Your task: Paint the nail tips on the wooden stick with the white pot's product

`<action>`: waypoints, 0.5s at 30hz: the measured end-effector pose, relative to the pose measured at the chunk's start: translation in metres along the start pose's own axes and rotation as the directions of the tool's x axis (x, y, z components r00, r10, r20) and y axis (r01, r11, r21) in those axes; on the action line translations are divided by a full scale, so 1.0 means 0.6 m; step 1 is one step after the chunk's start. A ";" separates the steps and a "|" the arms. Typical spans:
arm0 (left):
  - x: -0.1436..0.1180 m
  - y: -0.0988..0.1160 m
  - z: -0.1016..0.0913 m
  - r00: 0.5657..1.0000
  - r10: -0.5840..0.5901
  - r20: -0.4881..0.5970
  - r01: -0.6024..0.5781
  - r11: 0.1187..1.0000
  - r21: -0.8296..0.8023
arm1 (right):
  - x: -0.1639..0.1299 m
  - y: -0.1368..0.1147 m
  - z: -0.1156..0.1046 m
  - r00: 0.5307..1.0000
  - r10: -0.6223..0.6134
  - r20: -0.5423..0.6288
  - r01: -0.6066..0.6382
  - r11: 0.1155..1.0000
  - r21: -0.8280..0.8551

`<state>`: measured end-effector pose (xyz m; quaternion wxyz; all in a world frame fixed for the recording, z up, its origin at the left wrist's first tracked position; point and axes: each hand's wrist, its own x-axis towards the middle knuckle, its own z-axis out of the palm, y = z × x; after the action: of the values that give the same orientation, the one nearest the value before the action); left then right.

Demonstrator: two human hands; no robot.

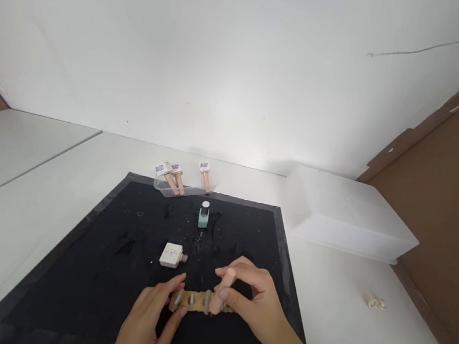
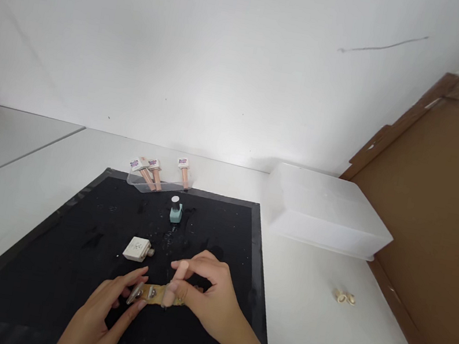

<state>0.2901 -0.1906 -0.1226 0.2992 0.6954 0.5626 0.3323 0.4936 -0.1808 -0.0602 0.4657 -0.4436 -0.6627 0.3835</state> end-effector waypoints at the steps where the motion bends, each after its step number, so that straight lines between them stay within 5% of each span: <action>1: 0.000 0.000 0.000 1.000 -0.002 -0.009 0.002 1.000 -0.004 | 0.000 -0.001 0.001 1.000 0.000 0.017 0.000 1.000 -0.001; 9: -0.002 0.002 0.004 1.000 -0.021 -0.012 0.020 1.000 -0.013 | 0.003 0.014 0.004 0.992 -0.062 -0.109 0.060 0.998 -0.026; 15: -0.002 -0.007 0.001 0.999 0.040 0.032 -0.041 0.999 0.033 | 0.001 -0.002 0.002 0.998 -0.042 0.055 0.040 0.998 0.040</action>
<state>0.2881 -0.1909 -0.1265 0.2896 0.7166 0.5491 0.3180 0.4919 -0.1805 -0.0592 0.4633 -0.4098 -0.6770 0.3988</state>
